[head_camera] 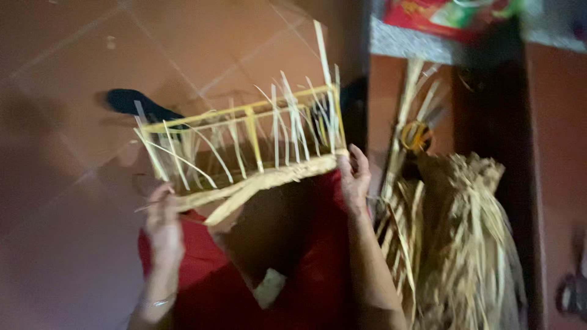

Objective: The person sits on the floor weaving a basket, threading and folding long palm-leaf strips around a bamboo frame resting on their lap, pulling each strip tight and tucking the ends to build up the woven side wall.

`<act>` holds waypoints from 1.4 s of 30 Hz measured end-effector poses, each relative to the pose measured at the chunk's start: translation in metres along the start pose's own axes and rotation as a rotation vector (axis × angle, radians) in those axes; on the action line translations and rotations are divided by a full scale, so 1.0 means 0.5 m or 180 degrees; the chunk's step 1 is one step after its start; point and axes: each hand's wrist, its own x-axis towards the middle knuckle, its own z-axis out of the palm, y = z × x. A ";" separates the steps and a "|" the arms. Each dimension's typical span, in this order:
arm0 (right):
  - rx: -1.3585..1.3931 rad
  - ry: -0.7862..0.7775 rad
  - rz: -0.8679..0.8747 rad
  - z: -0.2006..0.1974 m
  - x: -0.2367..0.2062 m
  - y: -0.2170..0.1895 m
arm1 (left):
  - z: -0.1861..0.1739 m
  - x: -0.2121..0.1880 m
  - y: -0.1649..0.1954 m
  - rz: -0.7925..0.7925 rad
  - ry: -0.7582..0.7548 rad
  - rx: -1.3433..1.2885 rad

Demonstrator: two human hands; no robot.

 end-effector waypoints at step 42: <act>-0.0766 -0.2248 -0.0783 0.064 -0.205 -0.149 | 0.046 -0.120 0.182 -0.0322 -0.0522 -0.2222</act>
